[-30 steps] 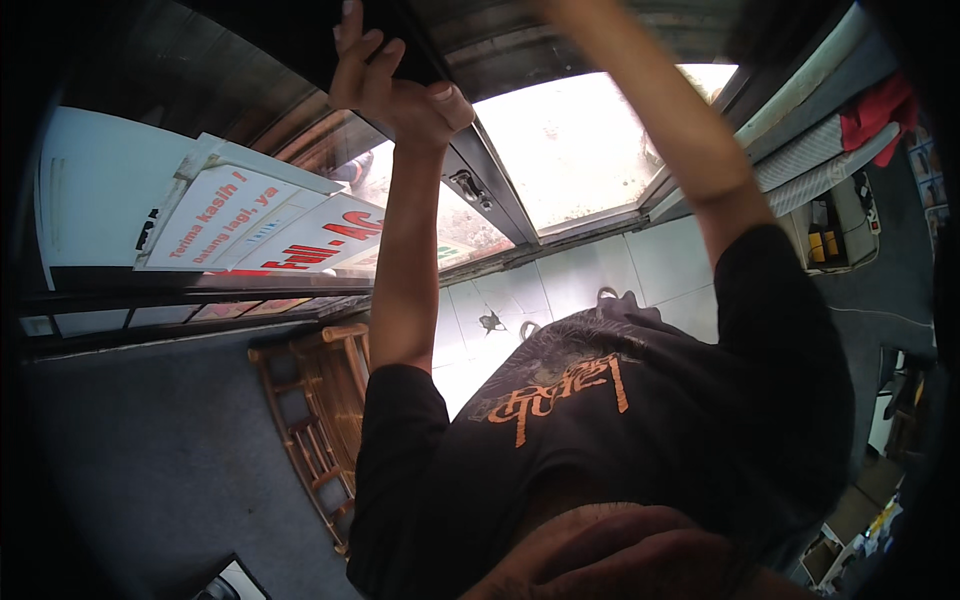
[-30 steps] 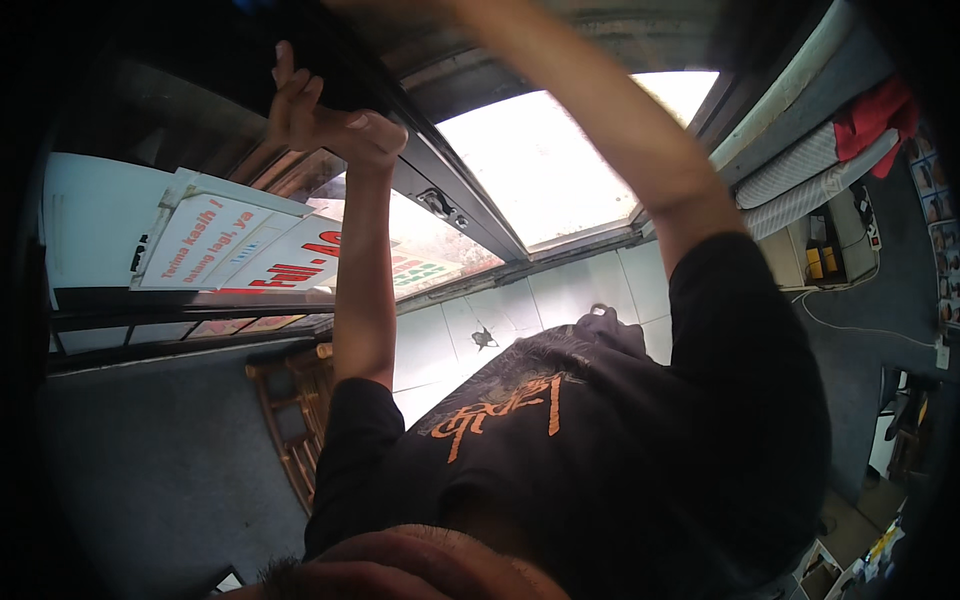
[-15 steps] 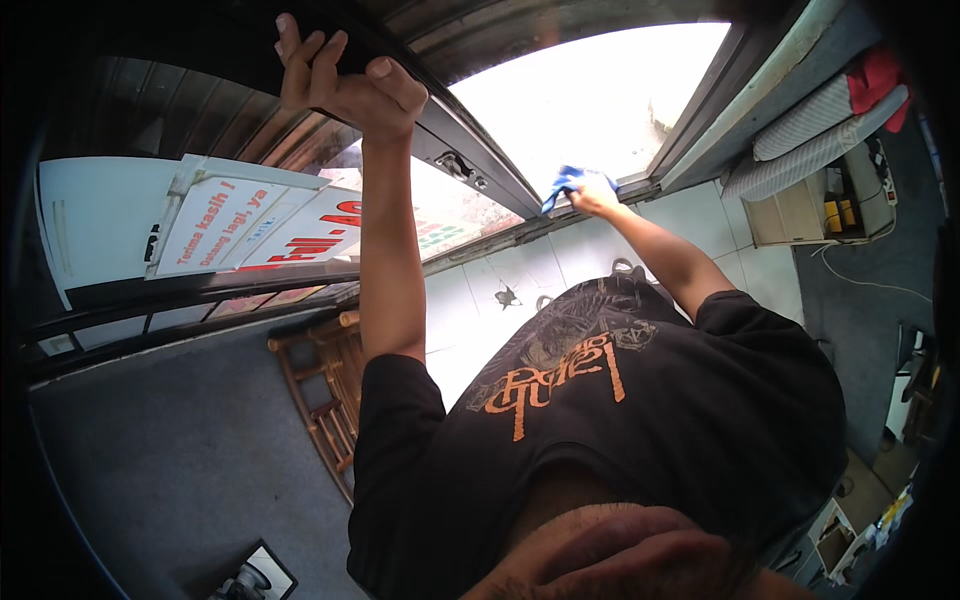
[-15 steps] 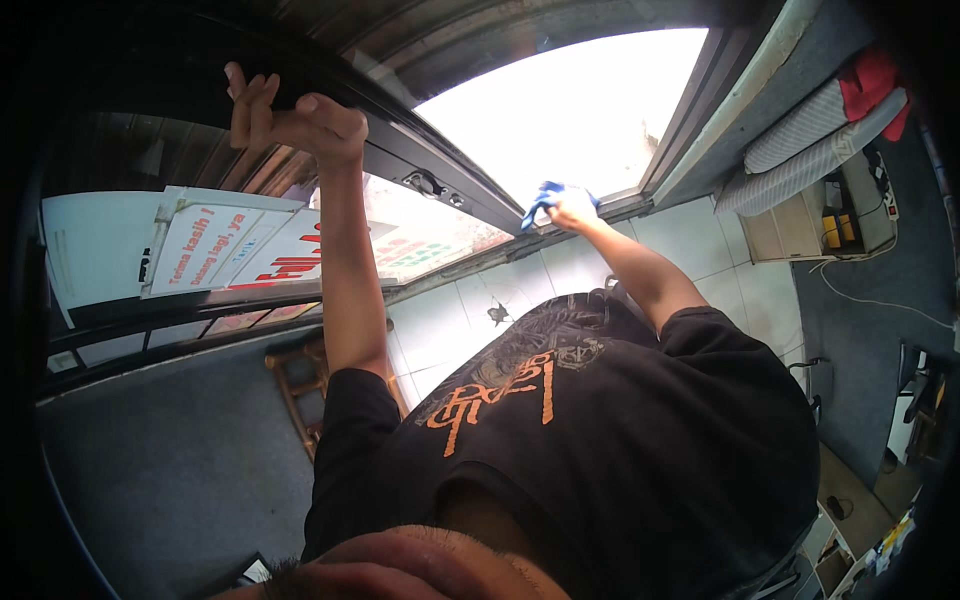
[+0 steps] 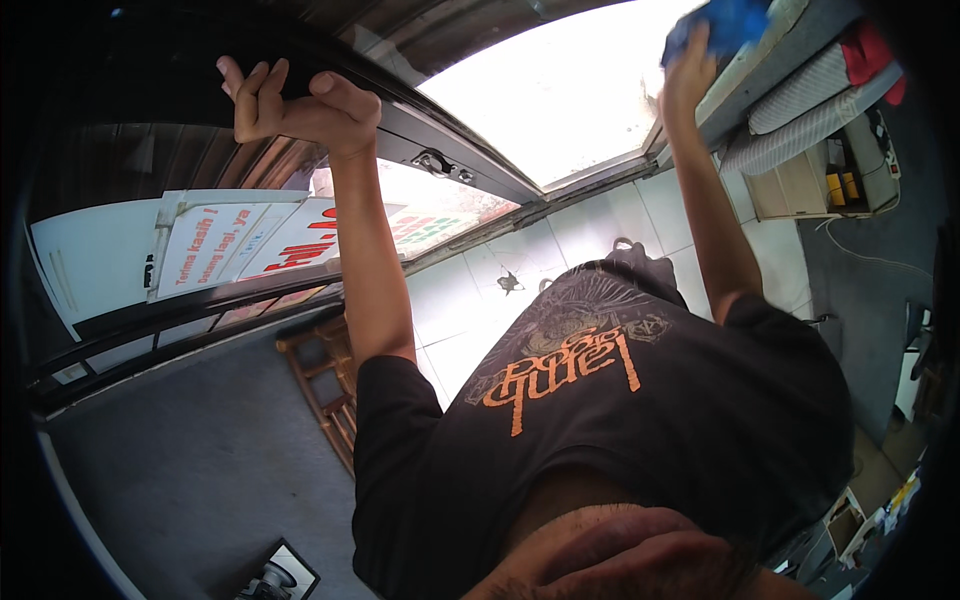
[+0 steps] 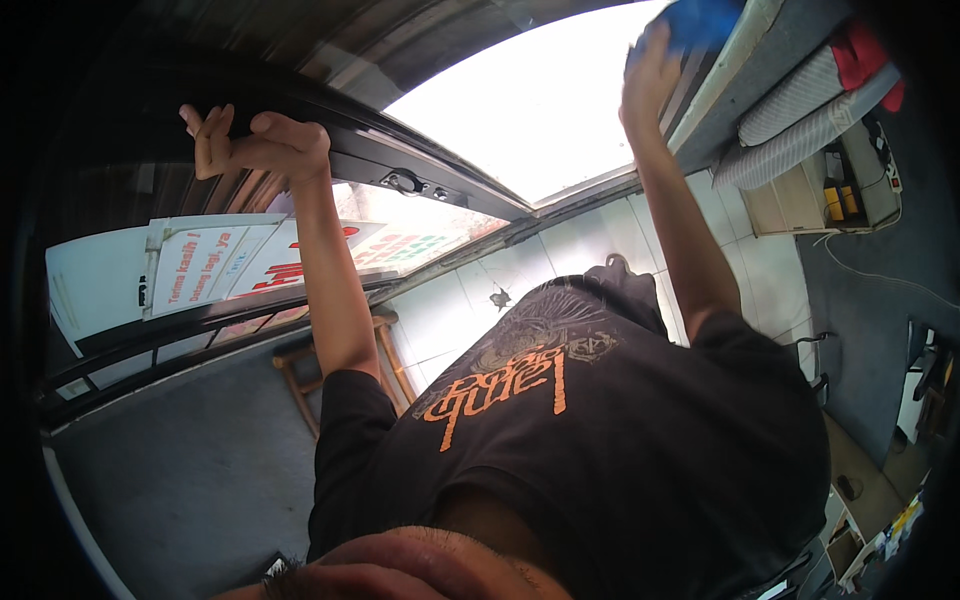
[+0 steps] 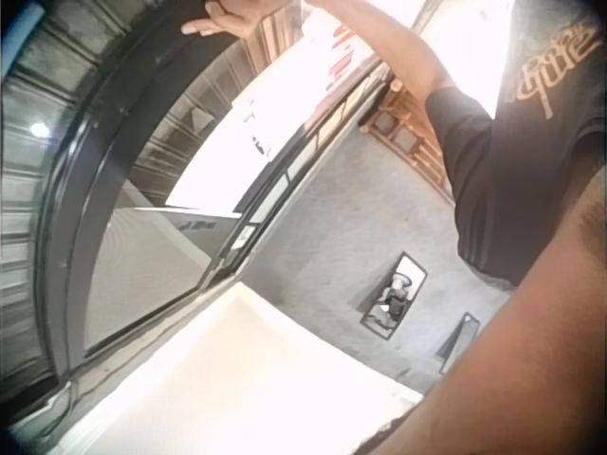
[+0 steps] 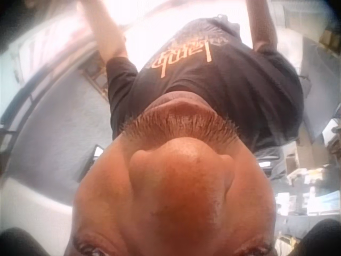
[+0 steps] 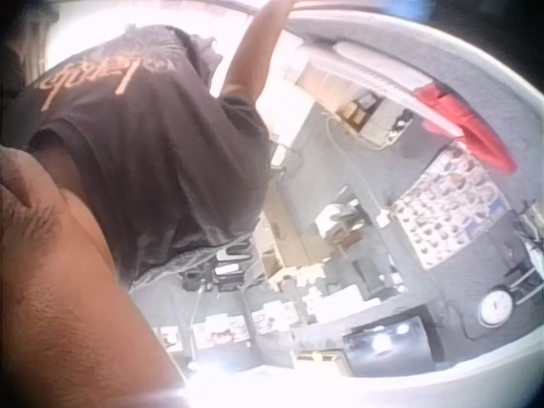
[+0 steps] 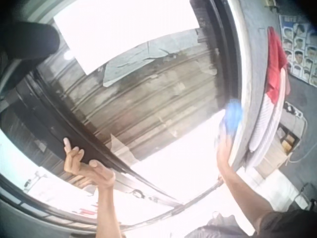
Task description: The person cleans a sliding glass door by wiping the glass panels and frame with a cloth.
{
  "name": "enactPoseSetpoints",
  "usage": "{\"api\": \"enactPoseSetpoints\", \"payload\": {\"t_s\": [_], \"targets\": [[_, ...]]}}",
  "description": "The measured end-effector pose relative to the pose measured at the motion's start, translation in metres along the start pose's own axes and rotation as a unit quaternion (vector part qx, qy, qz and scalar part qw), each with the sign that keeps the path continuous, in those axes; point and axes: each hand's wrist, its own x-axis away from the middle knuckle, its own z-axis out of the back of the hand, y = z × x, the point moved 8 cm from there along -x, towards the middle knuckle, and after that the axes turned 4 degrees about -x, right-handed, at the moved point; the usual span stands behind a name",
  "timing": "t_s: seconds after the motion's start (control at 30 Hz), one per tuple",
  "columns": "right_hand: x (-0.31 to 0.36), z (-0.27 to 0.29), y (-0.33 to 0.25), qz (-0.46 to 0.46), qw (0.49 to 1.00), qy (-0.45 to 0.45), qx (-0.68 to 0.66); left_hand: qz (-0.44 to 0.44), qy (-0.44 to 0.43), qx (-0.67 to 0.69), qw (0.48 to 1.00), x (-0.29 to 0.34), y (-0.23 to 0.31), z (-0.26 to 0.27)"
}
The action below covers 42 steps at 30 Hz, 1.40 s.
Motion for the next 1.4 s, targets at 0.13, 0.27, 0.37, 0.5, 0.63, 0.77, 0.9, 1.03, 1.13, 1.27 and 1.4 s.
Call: {"api": "enactPoseSetpoints", "payload": {"t_s": [0.13,0.27,0.37,0.5,0.63,0.77,0.9,1.03,1.13,1.27,1.4], "targets": [[0.001,-0.155,-0.152,0.358,0.918,-0.022,0.169,0.003,-0.011,-0.002,1.0,0.002,0.001,-0.004],[0.103,-0.258,-0.187,0.491,0.83,-0.143,0.223,0.006,-0.017,-0.024,1.0,0.007,-0.007,0.01],[0.192,-0.263,-0.104,0.51,0.704,-0.35,0.349,0.01,-0.007,-0.014,1.0,0.006,-0.004,0.004],[0.243,-0.173,0.055,0.426,0.67,-0.495,0.353,-0.001,-0.017,-0.025,1.0,-0.002,0.003,-0.006],[0.243,-0.063,0.127,0.342,0.655,-0.601,0.305,-0.014,-0.032,-0.047,0.998,-0.002,0.003,0.001],[0.17,0.055,0.201,0.264,0.573,-0.624,0.461,-0.023,-0.043,-0.07,0.996,-0.003,0.006,-0.005],[0.09,0.111,0.171,0.226,0.642,-0.503,0.533,-0.032,-0.056,-0.116,0.991,0.0,0.003,0.001],[0.026,0.155,0.156,0.232,0.757,-0.267,0.549,-0.053,-0.063,-0.153,0.985,-0.002,0.011,-0.01],[0.01,0.15,0.16,0.168,0.829,-0.172,0.505,-0.058,-0.08,-0.17,0.98,-0.001,0.015,-0.018],[0.049,0.14,0.234,-0.206,0.931,0.001,0.302,-0.085,-0.09,-0.208,0.97,-0.012,0.019,0.0],[0.136,0.116,0.295,-0.393,0.868,0.194,0.233,-0.088,-0.09,-0.21,0.97,-0.016,0.023,-0.013]]}}
